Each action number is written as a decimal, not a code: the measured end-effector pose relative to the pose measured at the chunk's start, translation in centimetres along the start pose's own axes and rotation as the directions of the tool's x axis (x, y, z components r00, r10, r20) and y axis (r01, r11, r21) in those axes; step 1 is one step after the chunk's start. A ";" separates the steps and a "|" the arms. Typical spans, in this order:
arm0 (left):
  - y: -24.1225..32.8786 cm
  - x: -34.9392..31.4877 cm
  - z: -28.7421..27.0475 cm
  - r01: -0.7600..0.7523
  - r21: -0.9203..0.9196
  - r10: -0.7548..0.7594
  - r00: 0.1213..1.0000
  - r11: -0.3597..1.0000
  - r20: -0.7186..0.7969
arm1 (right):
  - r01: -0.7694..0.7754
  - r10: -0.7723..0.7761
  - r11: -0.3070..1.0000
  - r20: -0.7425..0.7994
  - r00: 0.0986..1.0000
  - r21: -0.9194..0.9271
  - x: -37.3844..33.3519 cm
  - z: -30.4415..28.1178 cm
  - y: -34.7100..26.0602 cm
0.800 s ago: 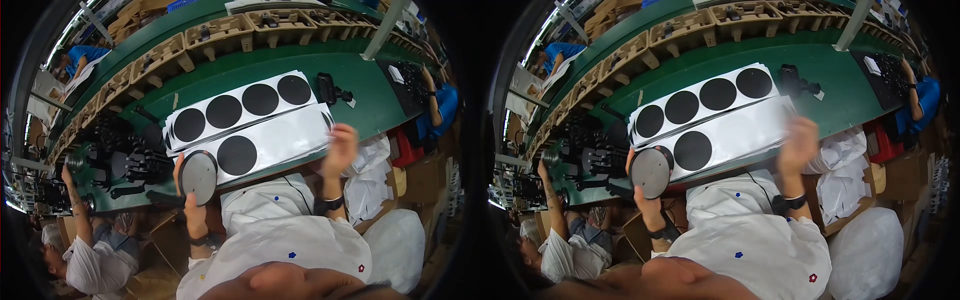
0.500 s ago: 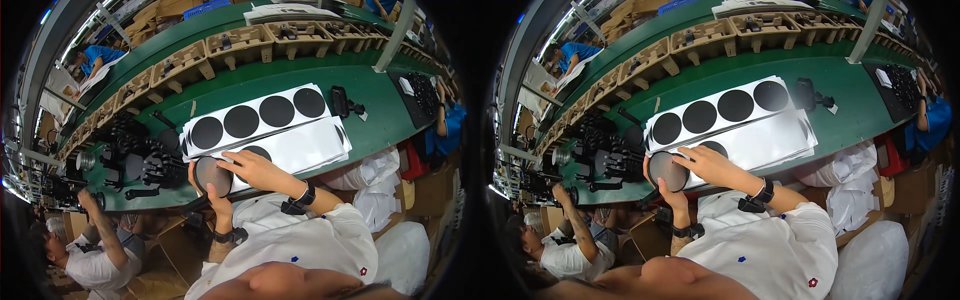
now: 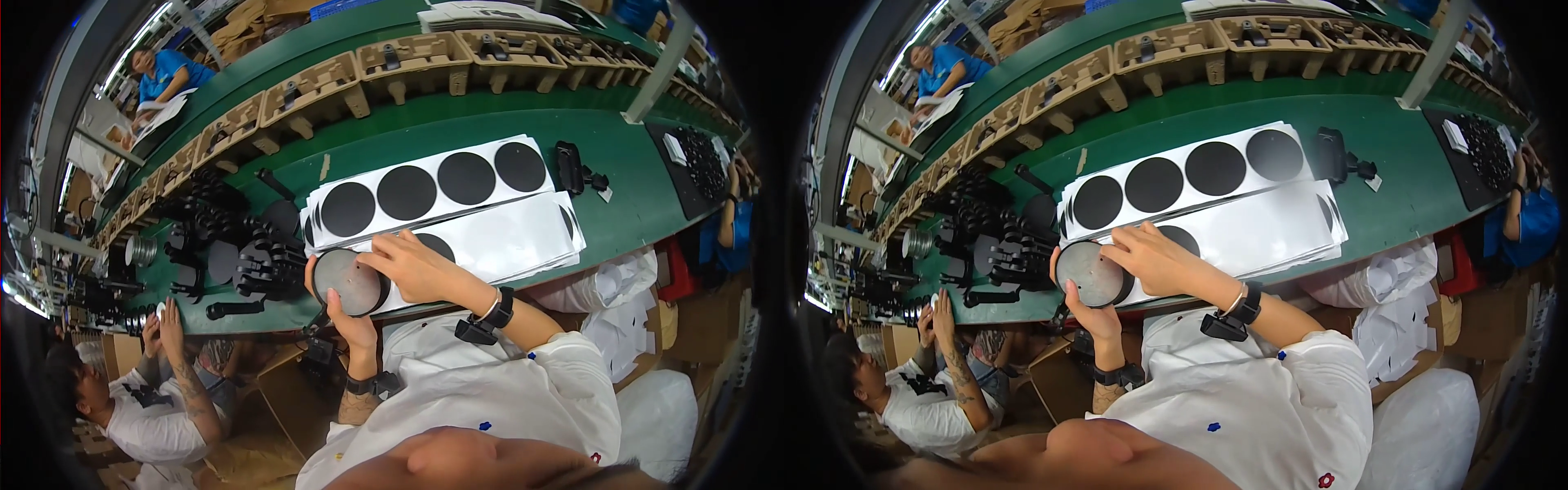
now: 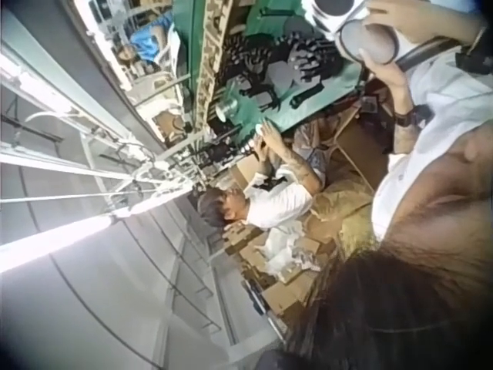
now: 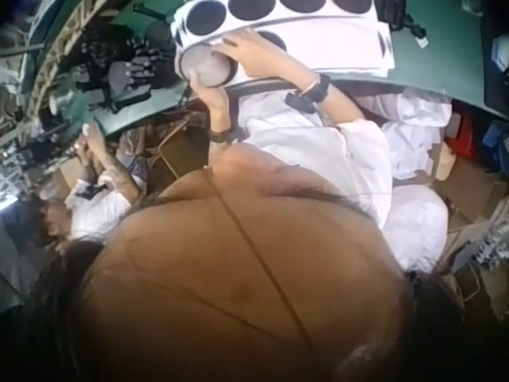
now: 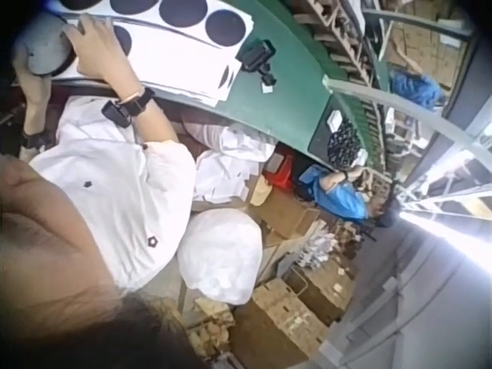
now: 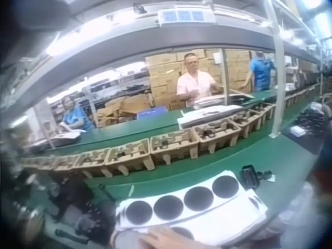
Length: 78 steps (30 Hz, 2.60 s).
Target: The person peels a black circular sticker from a sheet by hand and presses it onto the base of a black plastic stand. This process is repeated for several stands, which are then placed into a cardboard tray on the assembly line.
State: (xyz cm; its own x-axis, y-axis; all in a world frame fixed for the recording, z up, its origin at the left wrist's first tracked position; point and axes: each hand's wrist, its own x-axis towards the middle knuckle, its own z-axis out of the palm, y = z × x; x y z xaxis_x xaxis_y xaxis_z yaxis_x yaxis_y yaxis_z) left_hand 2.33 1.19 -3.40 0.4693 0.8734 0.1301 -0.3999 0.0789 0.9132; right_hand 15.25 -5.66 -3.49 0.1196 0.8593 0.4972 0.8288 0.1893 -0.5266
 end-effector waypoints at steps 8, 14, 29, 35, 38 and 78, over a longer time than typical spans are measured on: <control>0.0 0.3 -1.1 0.036 -0.025 -0.037 0.999 0.999 -0.003 | 0.019 0.109 0.973 -0.527 0.843 0.232 -1.9 -1.3 0.8; 0.4 0.7 -1.2 0.046 0.015 -0.047 0.996 0.999 0.072 | 0.229 0.452 0.779 -0.776 0.441 0.584 -2.3 -4.3 1.3; 2.3 0.0 3.8 0.116 -0.140 -0.060 0.933 0.983 0.354 | 0.033 0.693 0.109 -0.100 0.714 0.993 -3.5 -4.7 -4.4; 2.6 -0.2 4.1 0.098 -0.126 -0.043 0.923 0.987 0.383 | -0.030 0.723 0.114 -0.062 0.688 0.993 -3.5 -4.8 -4.9; 2.5 -0.1 3.9 0.110 -0.137 -0.036 0.889 0.985 0.457 | -0.035 0.723 0.113 -0.058 0.688 0.993 -3.6 -4.8 -4.9; 4.7 0.2 2.3 0.340 -0.382 -0.200 0.911 0.860 0.360 | 0.153 -0.240 0.966 -0.505 0.829 -0.208 -1.8 -4.1 -6.3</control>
State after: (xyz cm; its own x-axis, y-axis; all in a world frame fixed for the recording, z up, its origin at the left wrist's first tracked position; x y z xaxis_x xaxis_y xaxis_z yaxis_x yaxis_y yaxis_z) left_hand 2.32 0.64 1.80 0.7910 0.6072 0.0748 -0.4849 0.5478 0.6818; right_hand 12.05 -10.31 1.78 0.1764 0.4272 0.8868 0.9328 0.2151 -0.2892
